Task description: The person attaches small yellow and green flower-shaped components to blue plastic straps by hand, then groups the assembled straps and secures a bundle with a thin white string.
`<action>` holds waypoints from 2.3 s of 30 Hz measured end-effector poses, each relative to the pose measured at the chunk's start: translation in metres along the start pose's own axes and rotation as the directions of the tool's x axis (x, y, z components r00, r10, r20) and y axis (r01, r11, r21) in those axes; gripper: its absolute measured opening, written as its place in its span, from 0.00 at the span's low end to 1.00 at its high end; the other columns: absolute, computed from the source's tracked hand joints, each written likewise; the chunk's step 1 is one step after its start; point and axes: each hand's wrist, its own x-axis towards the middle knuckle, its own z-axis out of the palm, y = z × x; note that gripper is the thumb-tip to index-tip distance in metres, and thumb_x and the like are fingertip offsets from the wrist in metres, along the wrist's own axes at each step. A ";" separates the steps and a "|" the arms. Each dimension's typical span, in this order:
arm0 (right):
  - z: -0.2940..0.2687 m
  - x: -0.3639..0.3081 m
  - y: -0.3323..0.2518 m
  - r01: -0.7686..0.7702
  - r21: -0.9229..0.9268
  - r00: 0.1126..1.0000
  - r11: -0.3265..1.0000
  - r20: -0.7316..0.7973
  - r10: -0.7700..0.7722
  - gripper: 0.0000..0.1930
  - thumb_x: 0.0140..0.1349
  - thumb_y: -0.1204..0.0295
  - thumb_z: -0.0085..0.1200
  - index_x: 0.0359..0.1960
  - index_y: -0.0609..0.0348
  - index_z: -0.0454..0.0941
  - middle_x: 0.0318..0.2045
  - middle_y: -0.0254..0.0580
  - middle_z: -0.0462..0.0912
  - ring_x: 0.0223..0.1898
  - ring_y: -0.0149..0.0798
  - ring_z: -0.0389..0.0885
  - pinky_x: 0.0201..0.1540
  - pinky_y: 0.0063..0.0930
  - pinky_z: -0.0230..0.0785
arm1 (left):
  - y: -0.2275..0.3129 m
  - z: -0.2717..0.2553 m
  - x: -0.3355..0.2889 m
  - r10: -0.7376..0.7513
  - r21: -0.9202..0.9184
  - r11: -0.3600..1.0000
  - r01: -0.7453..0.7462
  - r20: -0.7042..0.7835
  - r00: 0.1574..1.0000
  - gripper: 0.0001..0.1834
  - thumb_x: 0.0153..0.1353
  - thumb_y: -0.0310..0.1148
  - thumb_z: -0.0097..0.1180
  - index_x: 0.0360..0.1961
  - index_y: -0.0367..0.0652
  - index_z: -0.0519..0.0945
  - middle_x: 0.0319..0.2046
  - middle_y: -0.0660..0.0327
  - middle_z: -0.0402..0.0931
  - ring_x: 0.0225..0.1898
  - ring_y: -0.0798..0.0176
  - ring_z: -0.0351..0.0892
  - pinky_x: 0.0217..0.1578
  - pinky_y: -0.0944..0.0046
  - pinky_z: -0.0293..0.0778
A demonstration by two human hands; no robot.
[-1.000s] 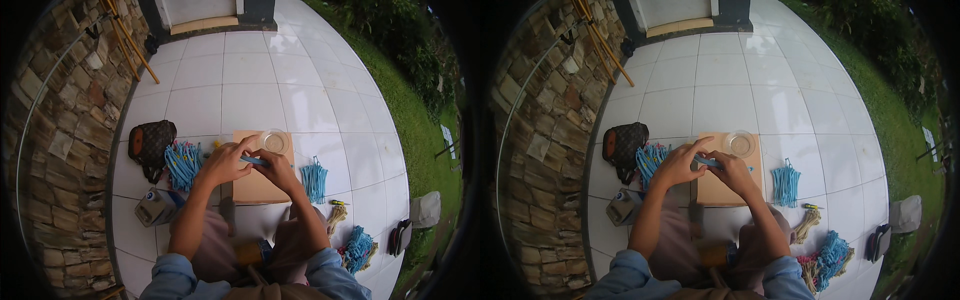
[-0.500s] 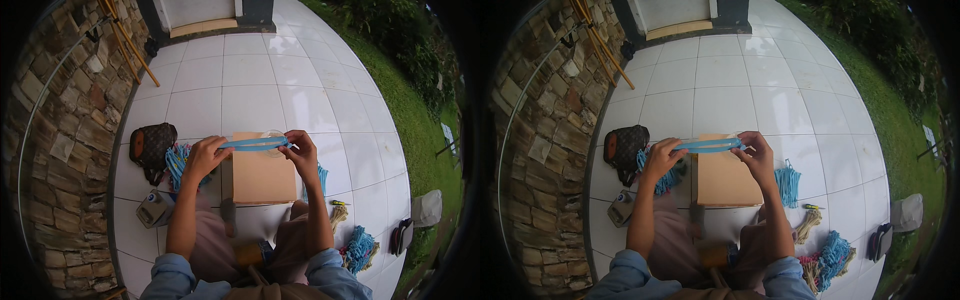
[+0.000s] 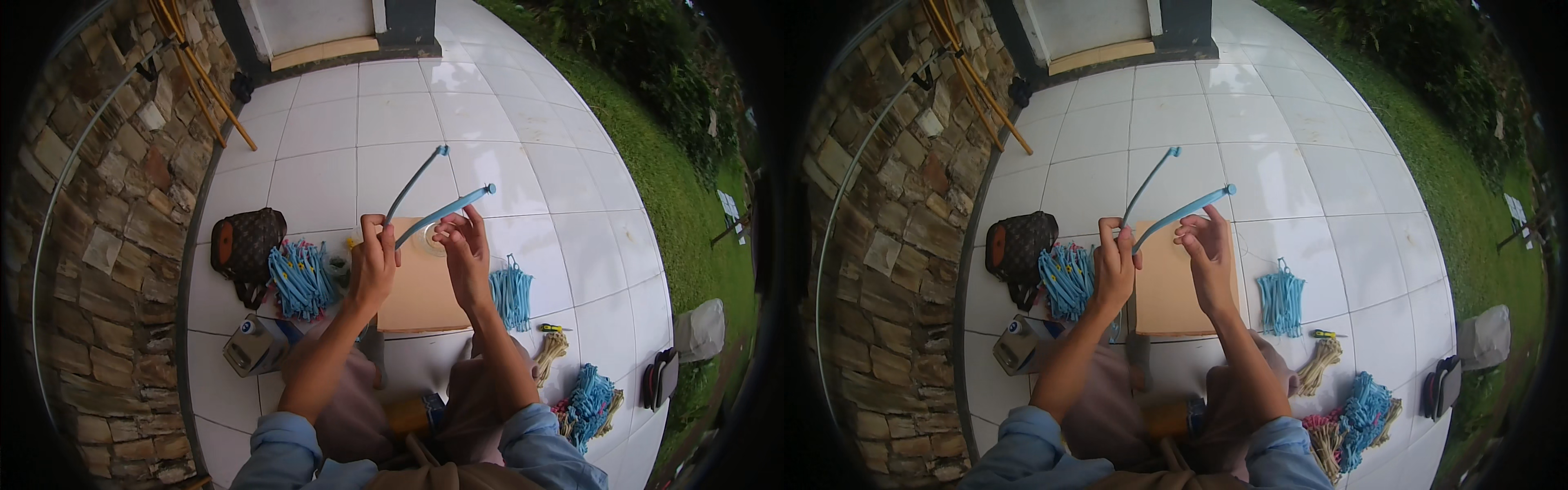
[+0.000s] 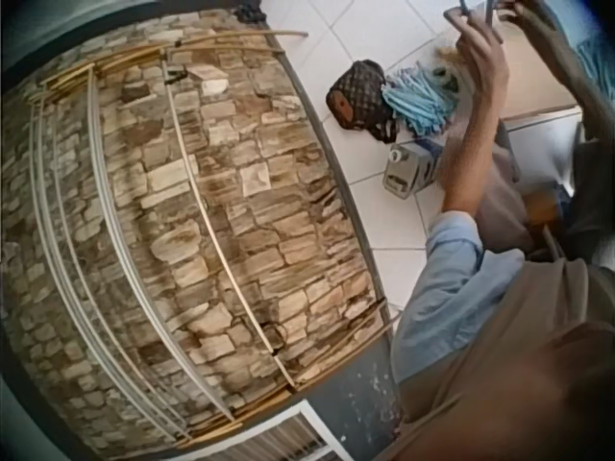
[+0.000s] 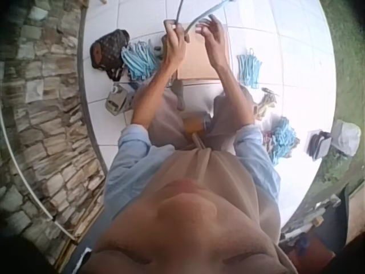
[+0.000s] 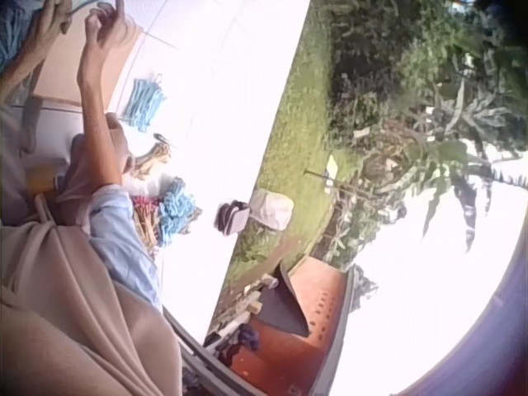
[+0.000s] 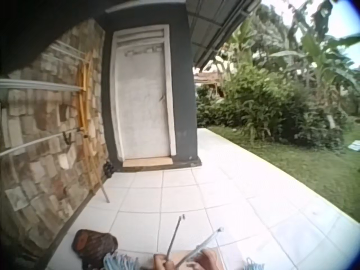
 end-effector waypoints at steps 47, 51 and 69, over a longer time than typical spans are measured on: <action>-0.235 0.029 0.066 -0.156 -0.823 0.816 0.546 0.205 0.541 0.12 0.44 0.82 0.54 0.34 0.63 0.72 0.36 0.39 0.71 0.40 0.35 0.75 0.47 0.27 0.68 | -0.168 0.113 -0.005 0.440 0.286 0.605 -0.743 0.659 0.611 0.24 0.43 0.23 0.54 0.46 0.49 0.75 0.29 0.66 0.66 0.28 0.69 0.69 0.24 0.71 0.73; -0.232 0.027 0.068 -0.121 -0.837 0.852 0.534 0.189 0.488 0.13 0.43 0.80 0.56 0.34 0.63 0.74 0.36 0.40 0.72 0.41 0.36 0.74 0.48 0.26 0.68 | -0.171 0.112 -0.003 0.418 0.334 0.560 -0.758 0.675 0.607 0.23 0.45 0.24 0.53 0.47 0.49 0.74 0.29 0.66 0.65 0.27 0.69 0.68 0.25 0.70 0.72; -0.240 -0.013 0.086 0.188 -0.914 0.955 0.361 0.256 0.150 0.23 0.39 0.64 0.64 0.41 0.52 0.76 0.42 0.36 0.72 0.47 0.42 0.66 0.50 0.36 0.60 | -0.176 0.112 -0.012 0.304 0.363 0.657 -0.660 0.674 0.673 0.24 0.47 0.26 0.51 0.49 0.51 0.72 0.32 0.65 0.63 0.29 0.67 0.69 0.27 0.68 0.73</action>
